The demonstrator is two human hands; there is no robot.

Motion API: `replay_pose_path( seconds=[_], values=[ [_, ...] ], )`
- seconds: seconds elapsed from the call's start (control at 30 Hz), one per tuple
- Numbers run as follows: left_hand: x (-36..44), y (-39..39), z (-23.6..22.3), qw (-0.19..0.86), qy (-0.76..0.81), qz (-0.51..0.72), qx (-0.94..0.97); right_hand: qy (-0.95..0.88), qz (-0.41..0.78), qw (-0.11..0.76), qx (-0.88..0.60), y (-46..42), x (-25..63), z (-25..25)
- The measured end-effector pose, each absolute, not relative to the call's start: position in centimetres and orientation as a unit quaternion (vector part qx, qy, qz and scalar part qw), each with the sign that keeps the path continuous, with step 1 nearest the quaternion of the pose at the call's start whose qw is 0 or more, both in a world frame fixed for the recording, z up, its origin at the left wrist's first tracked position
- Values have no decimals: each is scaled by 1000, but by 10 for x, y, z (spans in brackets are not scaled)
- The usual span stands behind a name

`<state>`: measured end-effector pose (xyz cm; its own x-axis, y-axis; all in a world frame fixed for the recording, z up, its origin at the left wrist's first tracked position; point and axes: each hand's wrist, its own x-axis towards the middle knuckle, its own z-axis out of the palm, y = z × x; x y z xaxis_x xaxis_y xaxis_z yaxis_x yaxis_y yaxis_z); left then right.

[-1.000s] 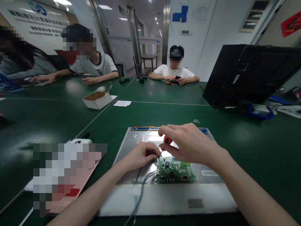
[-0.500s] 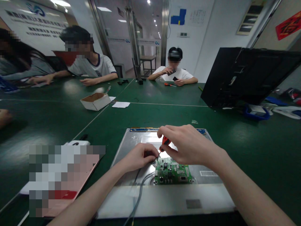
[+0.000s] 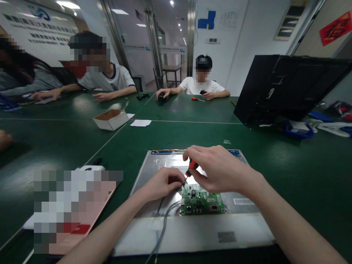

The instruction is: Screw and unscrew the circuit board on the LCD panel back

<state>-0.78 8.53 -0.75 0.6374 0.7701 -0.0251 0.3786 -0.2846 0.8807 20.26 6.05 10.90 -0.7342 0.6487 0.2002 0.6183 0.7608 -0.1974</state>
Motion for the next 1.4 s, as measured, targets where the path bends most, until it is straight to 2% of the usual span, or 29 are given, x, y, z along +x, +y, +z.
replay_pose_path(
  seconds=[0.3,1.4],
  values=[
    [-9,86,-10,446,387,201,781,-926,35,126,-355,62,200,106],
    [-9,86,-10,468,360,223,776,-932,39,126,-337,60,201,107]
  ],
)
